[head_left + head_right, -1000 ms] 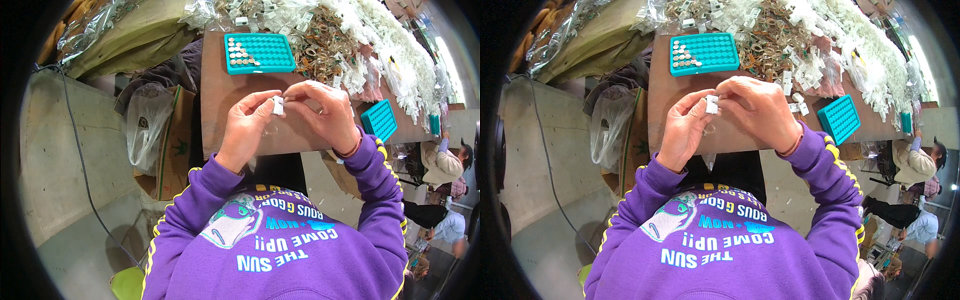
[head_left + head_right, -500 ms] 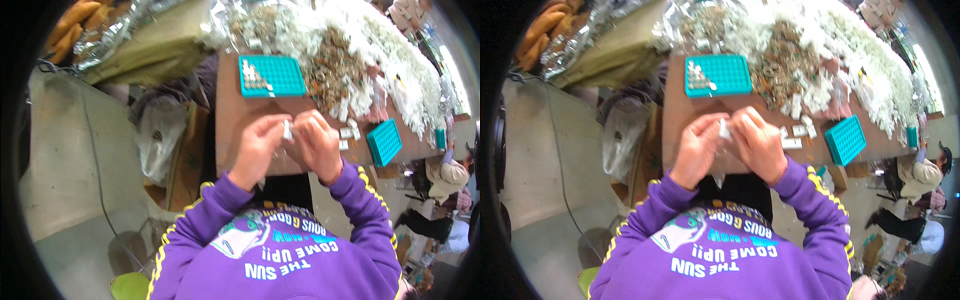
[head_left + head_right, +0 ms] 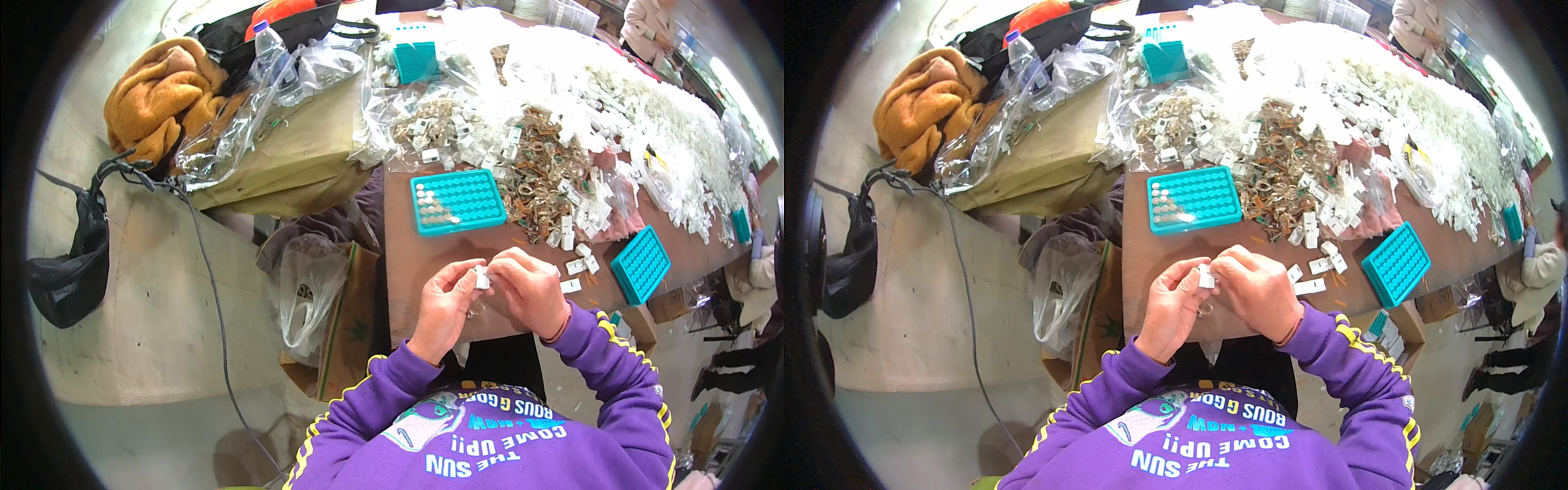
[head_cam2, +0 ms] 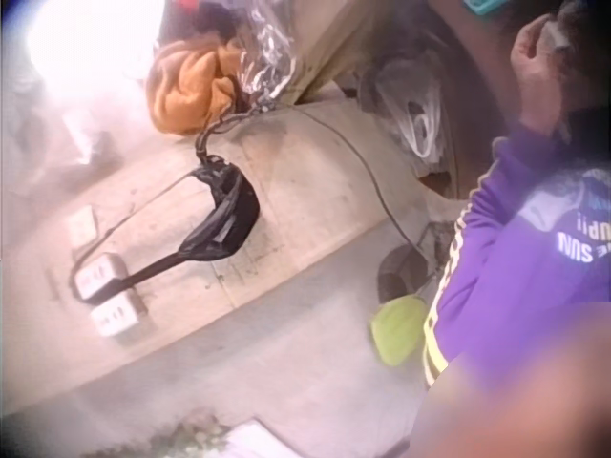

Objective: The person repeatedly picks small white plastic housings and metal components from a table, inserts the metal parts into the housings, and places the assembled units into a teal tray. The person also moves a teal tray on the table to access more parts.

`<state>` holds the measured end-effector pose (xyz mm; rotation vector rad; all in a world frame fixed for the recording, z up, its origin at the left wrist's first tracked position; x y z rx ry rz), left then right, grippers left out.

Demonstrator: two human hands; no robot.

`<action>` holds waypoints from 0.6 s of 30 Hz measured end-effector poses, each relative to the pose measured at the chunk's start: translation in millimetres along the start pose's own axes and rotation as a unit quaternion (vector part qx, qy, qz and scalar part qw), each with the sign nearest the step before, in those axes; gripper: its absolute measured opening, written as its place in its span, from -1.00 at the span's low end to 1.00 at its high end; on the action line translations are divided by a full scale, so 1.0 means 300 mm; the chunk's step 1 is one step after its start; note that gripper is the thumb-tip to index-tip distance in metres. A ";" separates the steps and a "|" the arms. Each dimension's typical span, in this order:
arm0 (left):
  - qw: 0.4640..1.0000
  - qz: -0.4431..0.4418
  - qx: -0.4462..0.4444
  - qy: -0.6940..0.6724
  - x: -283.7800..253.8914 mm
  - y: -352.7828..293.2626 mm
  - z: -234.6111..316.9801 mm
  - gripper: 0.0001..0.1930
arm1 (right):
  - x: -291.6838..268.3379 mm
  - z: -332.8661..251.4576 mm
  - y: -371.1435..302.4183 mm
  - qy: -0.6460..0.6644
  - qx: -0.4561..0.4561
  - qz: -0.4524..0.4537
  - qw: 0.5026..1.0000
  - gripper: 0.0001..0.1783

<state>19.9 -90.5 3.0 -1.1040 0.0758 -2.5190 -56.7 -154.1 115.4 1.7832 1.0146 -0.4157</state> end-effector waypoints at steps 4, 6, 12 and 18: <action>0.948 -0.029 0.115 0.297 0.086 -0.039 0.111 -0.79 | -0.110 0.025 -0.072 0.033 0.075 0.102 0.991 -0.67; 0.796 -0.080 0.316 0.510 0.202 -0.057 0.236 -0.72 | -0.131 0.023 -0.119 0.027 0.099 0.112 0.988 -0.71; 0.369 0.108 0.392 0.836 0.243 0.352 0.488 -0.51 | -0.118 -0.010 -0.231 0.031 0.109 0.144 0.983 -0.83; 0.575 -0.056 0.307 0.756 0.263 0.390 0.324 -0.70 | -0.186 0.030 -0.331 0.008 0.174 0.184 0.967 -0.88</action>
Point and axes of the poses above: each hand's wrist, its own y-axis towards the middle knuckle, its own x-axis out of the palm, z = x × y, the point moved 9 cm from there along y, towards the middle knuckle, and after that the axes turned 10 degrees about -x, right-handed, at the moved point
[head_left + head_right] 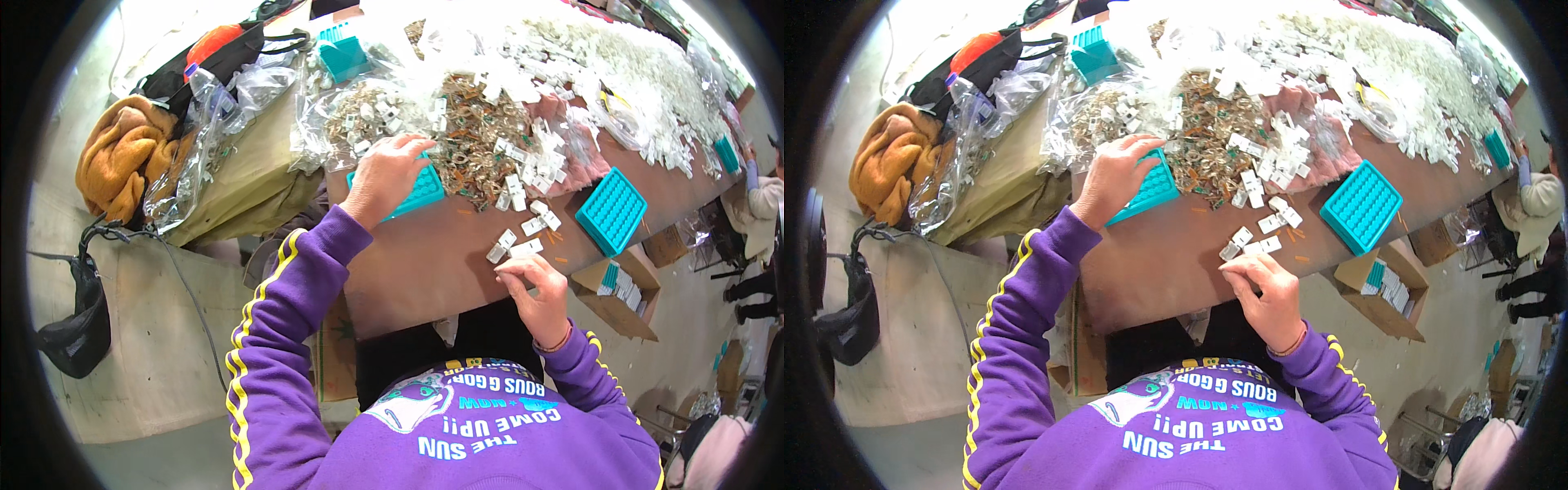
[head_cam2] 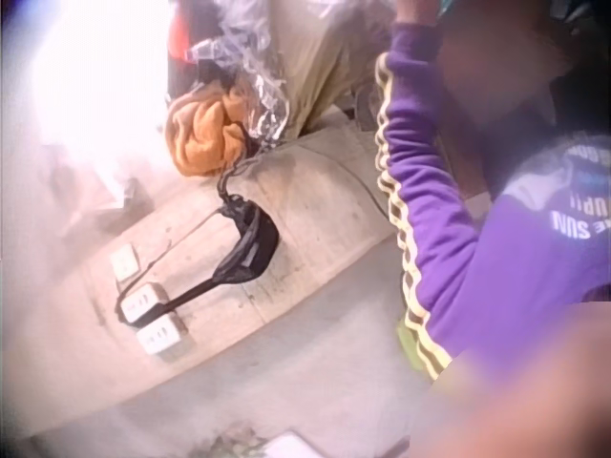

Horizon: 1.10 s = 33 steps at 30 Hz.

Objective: The person repeatedly picks small white plastic housings and metal components from a table, inserts the metal parts into the housings, and places the assembled units into a teal tray. The person also moves a teal tray on the table to access more parts.

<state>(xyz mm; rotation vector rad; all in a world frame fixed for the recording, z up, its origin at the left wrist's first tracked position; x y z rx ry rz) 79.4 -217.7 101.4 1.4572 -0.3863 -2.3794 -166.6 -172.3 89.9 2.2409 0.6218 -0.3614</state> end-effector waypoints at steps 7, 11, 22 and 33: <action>0.995 -0.059 0.036 0.069 0.093 0.064 0.036 -0.84 | 0.016 0.018 -0.048 0.060 0.032 -0.004 0.998 -0.90; 0.992 -0.072 0.053 0.092 0.104 0.068 0.042 -0.89 | -0.001 0.032 -0.057 0.044 0.033 0.002 0.998 -0.90; 0.986 0.118 -0.066 -0.097 -0.171 -0.063 0.118 -0.91 | -0.084 0.151 0.153 -0.337 -0.066 0.006 0.939 -0.62; 0.923 0.112 -0.241 -0.278 -0.029 -0.376 0.005 -0.90 | -0.036 0.223 0.174 -0.282 -0.010 0.003 0.959 -0.50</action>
Point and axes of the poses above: each hand's wrist, its own y-axis towards the middle knuckle, its own x-axis out of the palm, z = x × y, the point moved 9 cm from there along y, towards the middle knuckle, and after that the axes turned 10 degrees about -x, right-handed, at the moved point
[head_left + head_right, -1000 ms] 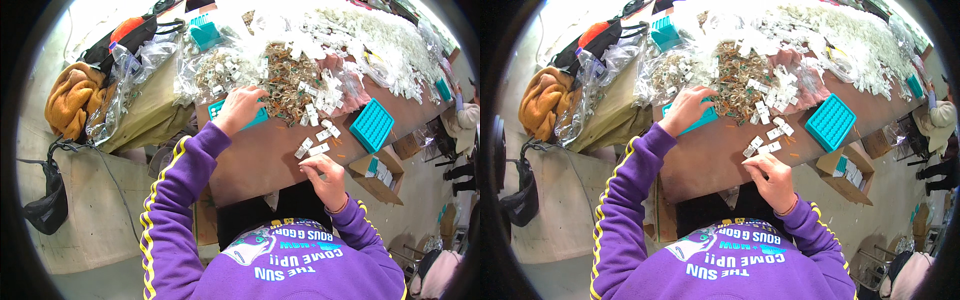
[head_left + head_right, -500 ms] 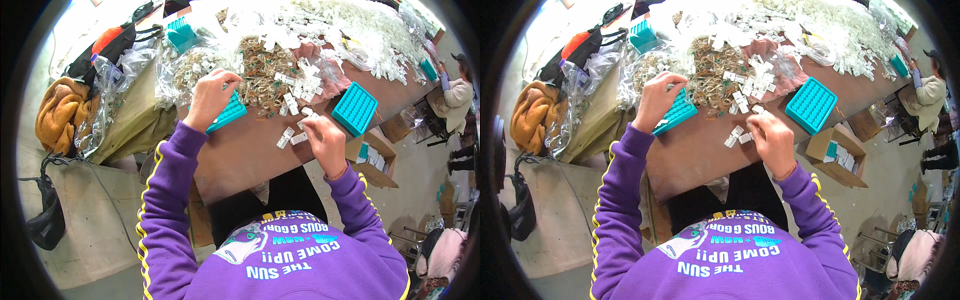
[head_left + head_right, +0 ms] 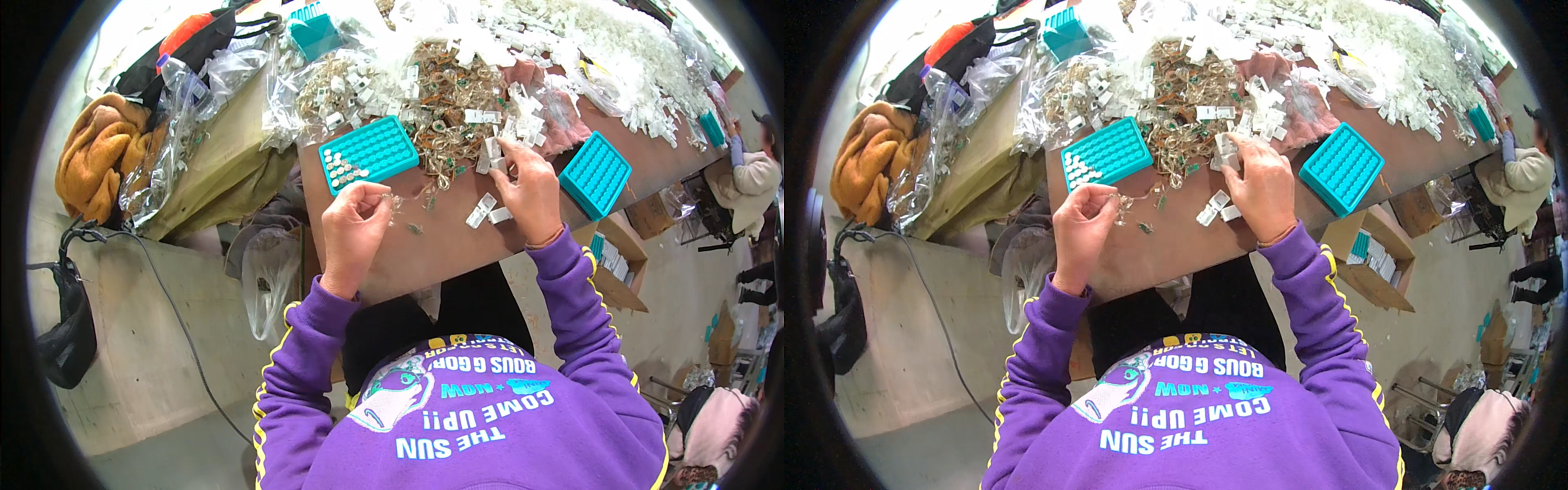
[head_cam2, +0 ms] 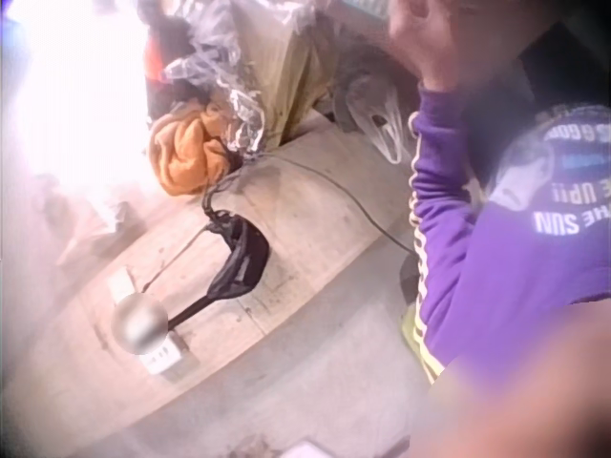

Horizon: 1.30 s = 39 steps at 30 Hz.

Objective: The person repeatedly picks small white plastic housings and metal components from a table, inserts the metal parts into the housings, and places the assembled units into a teal tray. The person also moves a teal tray on the table to access more parts.

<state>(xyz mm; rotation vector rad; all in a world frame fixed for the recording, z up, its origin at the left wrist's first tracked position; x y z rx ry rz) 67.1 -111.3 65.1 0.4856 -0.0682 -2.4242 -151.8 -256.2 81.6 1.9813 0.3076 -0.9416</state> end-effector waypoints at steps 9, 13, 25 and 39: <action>0.998 -0.007 0.038 0.045 -0.026 -0.038 0.037 -0.87 | -0.014 -0.031 -0.092 0.446 0.158 0.056 0.879 -0.60; 0.998 -0.011 -0.015 -0.057 -0.055 -0.117 0.059 -0.80 | 0.047 -0.152 -0.140 0.612 0.187 -0.018 0.768 -0.61; 0.880 -0.044 -0.201 -0.429 -0.001 -0.298 -0.106 -0.87 | 0.079 -0.390 -0.049 0.350 -0.053 -0.098 0.930 -0.65; 0.777 -0.101 -0.242 -0.572 0.002 -0.297 -0.135 -0.84 | 0.134 -0.332 0.182 0.254 -0.076 -0.061 0.962 -0.93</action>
Point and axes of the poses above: each hand's wrist, its own y-axis towards the middle knuckle, its own x-axis out of the palm, z = x × y, the point moved 9 cm from there along y, towards the middle knuckle, and after that the axes turned 10 degrees about -x, right-handed, at the moved point
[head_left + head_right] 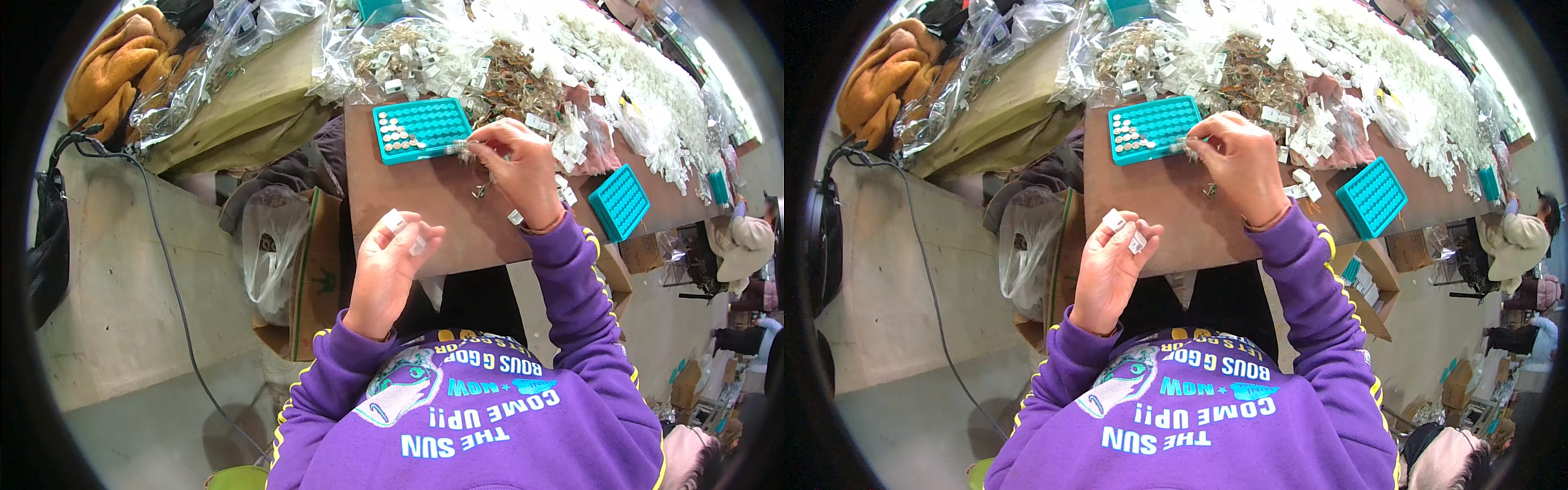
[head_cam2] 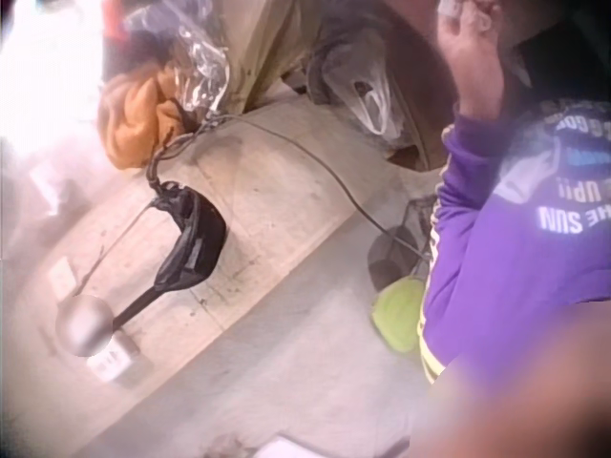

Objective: The person repeatedly picks small white plastic housings and metal components from a table, inserts the metal parts into the housings, and places the assembled units into a teal tray. The person also moves a teal tray on the table to access more parts.

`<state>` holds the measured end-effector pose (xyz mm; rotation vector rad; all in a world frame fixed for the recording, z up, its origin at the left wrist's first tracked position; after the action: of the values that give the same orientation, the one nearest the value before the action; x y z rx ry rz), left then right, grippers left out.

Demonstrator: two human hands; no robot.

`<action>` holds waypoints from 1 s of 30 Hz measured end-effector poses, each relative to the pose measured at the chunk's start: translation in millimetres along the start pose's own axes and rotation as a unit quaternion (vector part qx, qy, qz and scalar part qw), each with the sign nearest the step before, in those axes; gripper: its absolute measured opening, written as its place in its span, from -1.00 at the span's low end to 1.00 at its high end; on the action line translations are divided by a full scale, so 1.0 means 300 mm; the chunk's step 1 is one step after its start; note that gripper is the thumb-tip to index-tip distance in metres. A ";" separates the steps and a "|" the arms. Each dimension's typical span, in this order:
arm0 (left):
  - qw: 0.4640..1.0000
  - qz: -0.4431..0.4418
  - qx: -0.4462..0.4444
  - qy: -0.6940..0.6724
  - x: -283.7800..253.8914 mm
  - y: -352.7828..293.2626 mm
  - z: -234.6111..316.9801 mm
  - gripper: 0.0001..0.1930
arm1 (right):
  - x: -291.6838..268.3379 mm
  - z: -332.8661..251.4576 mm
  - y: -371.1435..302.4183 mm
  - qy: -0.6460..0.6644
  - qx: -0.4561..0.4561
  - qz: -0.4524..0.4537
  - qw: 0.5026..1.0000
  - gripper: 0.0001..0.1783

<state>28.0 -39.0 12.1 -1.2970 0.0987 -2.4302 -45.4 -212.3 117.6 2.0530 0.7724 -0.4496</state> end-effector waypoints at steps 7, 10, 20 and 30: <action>1.000 -0.011 -0.003 0.000 0.018 0.066 -0.025 -0.94 | -0.060 -0.014 -0.035 0.060 -0.064 0.104 0.991 -0.84; 1.000 -0.018 -0.003 0.010 0.027 0.072 -0.032 -0.95 | -0.055 0.025 -0.069 0.028 -0.021 0.074 0.997 -0.87; 0.996 0.005 0.030 0.085 0.027 0.112 -0.029 -0.95 | -0.002 0.168 -0.197 0.269 0.196 0.151 0.931 -0.91; 0.989 -0.037 0.113 0.082 0.138 0.094 -0.001 -0.53 | 0.077 0.035 -0.276 0.619 0.274 0.129 0.724 -0.92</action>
<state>15.4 -80.3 37.7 -1.0182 -0.1798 -2.5208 -83.9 -177.4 48.4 2.8779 1.1221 1.1638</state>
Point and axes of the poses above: each hand's wrist, its own y-axis towards the middle knuckle, its own x-axis out of the palm, z = x × y, the point moved 9 cm from there along y, towards the middle knuckle, and after that the axes turned 10 degrees about -x, right-handed, at the moved point
